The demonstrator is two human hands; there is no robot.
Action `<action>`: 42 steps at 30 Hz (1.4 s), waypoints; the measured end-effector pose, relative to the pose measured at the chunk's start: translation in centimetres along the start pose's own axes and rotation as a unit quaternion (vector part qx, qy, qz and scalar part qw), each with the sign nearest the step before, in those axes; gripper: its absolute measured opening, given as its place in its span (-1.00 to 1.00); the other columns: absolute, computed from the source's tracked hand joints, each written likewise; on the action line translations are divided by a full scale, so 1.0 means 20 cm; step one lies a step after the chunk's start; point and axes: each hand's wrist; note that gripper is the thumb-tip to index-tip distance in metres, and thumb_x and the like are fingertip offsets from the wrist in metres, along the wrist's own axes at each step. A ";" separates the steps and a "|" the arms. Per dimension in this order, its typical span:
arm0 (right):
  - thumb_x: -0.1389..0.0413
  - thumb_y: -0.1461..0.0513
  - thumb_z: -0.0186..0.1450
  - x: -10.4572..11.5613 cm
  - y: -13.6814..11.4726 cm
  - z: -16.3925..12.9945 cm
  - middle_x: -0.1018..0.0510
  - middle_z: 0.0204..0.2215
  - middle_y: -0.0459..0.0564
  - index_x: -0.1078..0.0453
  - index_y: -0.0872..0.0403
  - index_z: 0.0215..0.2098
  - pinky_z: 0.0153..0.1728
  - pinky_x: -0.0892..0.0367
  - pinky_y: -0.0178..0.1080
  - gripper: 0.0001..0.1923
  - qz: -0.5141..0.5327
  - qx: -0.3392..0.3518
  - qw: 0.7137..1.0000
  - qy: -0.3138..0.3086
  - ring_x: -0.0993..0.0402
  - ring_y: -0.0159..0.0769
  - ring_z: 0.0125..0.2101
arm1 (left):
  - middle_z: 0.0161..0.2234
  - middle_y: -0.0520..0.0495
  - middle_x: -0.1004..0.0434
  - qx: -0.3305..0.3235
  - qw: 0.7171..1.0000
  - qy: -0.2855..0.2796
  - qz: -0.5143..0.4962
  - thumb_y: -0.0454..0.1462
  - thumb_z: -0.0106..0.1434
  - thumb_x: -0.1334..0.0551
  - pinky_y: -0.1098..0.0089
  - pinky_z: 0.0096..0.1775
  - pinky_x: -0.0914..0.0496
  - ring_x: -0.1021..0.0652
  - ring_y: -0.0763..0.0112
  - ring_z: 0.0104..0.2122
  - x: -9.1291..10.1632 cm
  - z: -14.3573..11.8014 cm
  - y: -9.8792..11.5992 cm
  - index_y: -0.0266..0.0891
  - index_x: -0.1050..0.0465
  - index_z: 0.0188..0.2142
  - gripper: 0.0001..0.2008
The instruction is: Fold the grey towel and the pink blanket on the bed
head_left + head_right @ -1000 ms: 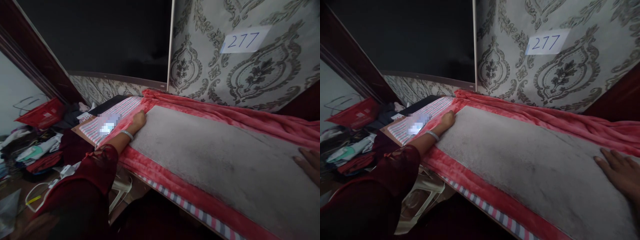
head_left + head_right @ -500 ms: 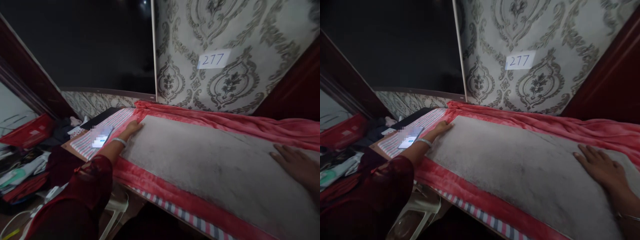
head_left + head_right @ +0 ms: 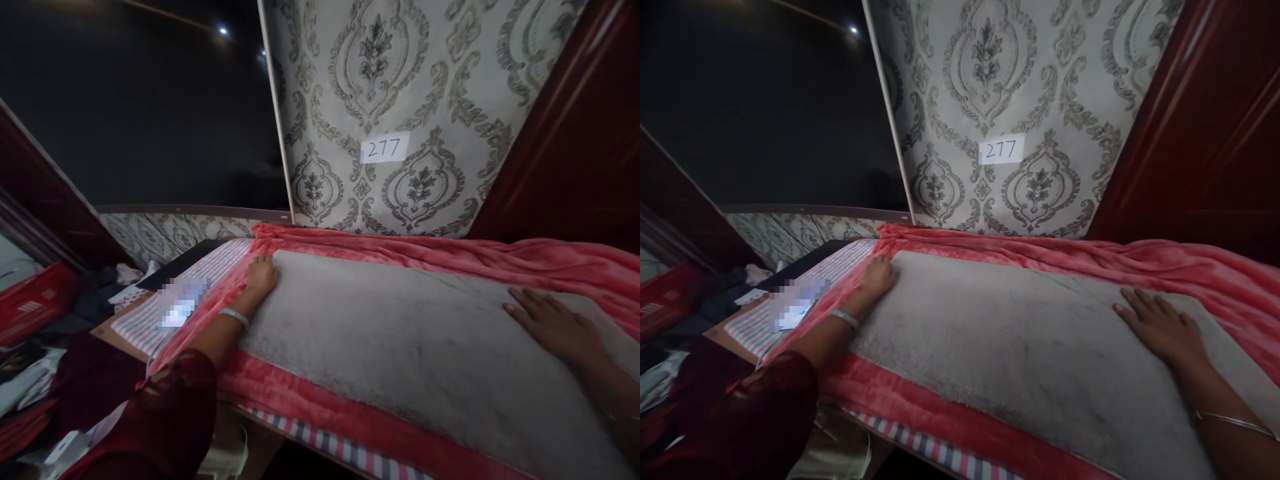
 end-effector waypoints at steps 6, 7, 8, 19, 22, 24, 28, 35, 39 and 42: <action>0.32 -0.08 0.40 0.07 -0.06 -0.03 -0.02 0.41 0.10 -0.06 -0.03 0.42 0.21 -0.05 0.13 -0.29 0.018 -0.014 0.999 -0.026 0.03 -0.05 0.38 | 0.43 0.04 0.00 -0.233 0.968 -0.091 -0.009 0.04 0.37 -0.05 0.12 0.34 0.06 -0.04 0.26 0.40 -0.10 0.03 0.27 0.08 -0.10 0.36 -0.40; 0.29 -0.06 0.41 0.08 -0.06 -0.03 -0.04 0.41 0.10 -0.06 -0.03 0.42 0.22 -0.06 0.13 -0.31 0.014 -0.016 0.999 -0.026 0.03 -0.05 0.37 | 0.43 0.01 0.02 -0.232 0.968 -0.098 -0.005 0.04 0.39 -0.01 0.05 0.34 0.07 -0.02 0.22 0.40 -0.12 0.06 0.29 0.06 -0.07 0.37 -0.40; 0.28 -0.06 0.41 0.08 -0.07 -0.03 -0.05 0.41 0.10 -0.06 -0.03 0.42 0.22 -0.07 0.13 -0.32 0.011 -0.016 0.999 -0.025 0.03 -0.05 0.38 | 0.43 -0.04 0.04 -0.222 0.970 -0.099 0.000 0.02 0.40 0.03 0.00 0.33 0.07 -0.02 0.19 0.40 -0.14 0.08 0.29 0.02 -0.04 0.39 -0.40; 0.30 -0.09 0.41 0.14 -0.11 -0.03 -0.05 0.41 -0.05 -0.03 -0.11 0.41 0.30 0.03 0.22 -0.33 0.011 -0.026 0.999 -0.043 0.06 -0.02 0.39 | 0.40 -0.21 -0.05 -0.056 0.998 -0.025 -0.011 0.06 0.39 0.07 -0.28 0.24 -0.01 -0.06 -0.17 0.36 -0.23 0.21 0.23 -0.01 -0.12 0.36 -0.39; 0.28 -0.07 0.42 0.20 -0.14 -0.03 0.00 0.42 -0.03 -0.01 -0.09 0.42 0.31 0.09 0.23 -0.33 0.031 -0.025 0.997 -0.062 0.14 -0.01 0.40 | 0.31 -0.21 -0.23 -0.079 0.996 -0.028 -0.018 -0.01 0.37 -0.14 -0.18 0.19 -0.21 -0.29 -0.07 0.25 -0.19 0.20 0.24 -0.06 -0.28 0.26 -0.49; 0.26 -0.06 0.42 0.25 -0.16 -0.04 0.03 0.43 0.00 -0.01 -0.05 0.43 0.32 0.12 0.24 -0.33 0.046 -0.028 0.996 -0.077 0.17 0.00 0.41 | 0.19 -0.21 -0.35 -0.088 0.996 -0.024 -0.021 -0.08 0.34 -0.23 -0.06 0.09 -0.37 -0.44 0.07 0.12 -0.15 0.18 0.24 -0.19 -0.33 0.18 -0.52; 0.34 -0.04 0.45 0.32 -0.22 -0.07 -0.05 0.41 0.10 -0.04 0.00 0.42 0.27 -0.01 0.28 -0.34 0.062 -0.026 0.994 -0.085 0.08 0.06 0.38 | 0.09 -0.19 -0.42 -0.098 0.995 -0.025 -0.028 -0.13 0.34 -0.24 0.06 -0.02 -0.47 -0.51 0.18 -0.01 -0.08 0.12 0.25 -0.23 -0.37 0.12 -0.59; 0.22 -0.10 0.45 0.34 -0.62 -0.31 0.05 0.43 -0.05 -0.05 -0.13 0.41 0.31 0.03 0.13 -0.37 0.118 0.179 0.974 -0.078 0.15 -0.09 0.41 | 0.22 -0.22 -0.32 -0.142 0.988 -0.039 -0.039 -0.08 0.34 -0.23 -0.08 0.12 -0.34 -0.42 0.07 0.14 0.02 0.05 0.44 -0.20 -0.32 0.20 -0.51; 0.27 -0.05 0.46 0.39 -0.82 -0.40 0.05 0.43 -0.08 -0.04 -0.10 0.42 0.32 0.10 0.08 -0.38 0.138 0.264 0.952 -0.074 0.12 -0.10 0.40 | 0.39 -0.25 -0.07 -0.277 0.957 -0.071 -0.047 -0.07 0.43 0.00 -0.05 0.32 0.01 -0.09 0.08 0.38 -0.02 -0.09 0.83 -0.18 -0.11 0.36 -0.43; 0.41 -0.05 0.46 0.40 -0.86 -0.39 0.02 0.41 -0.22 -0.04 -0.14 0.40 0.32 0.11 -0.01 -0.37 0.121 0.260 0.956 -0.060 0.05 -0.17 0.38 | 0.43 -0.25 0.07 -0.409 0.905 -0.114 -0.035 -0.05 0.42 0.04 -0.08 0.32 0.07 -0.02 0.07 0.40 -0.11 -0.21 1.06 -0.17 0.00 0.41 -0.37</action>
Point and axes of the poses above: each hand's wrist, its own z-axis towards the middle knuckle, its own x-axis out of the back of the hand, y = z × x
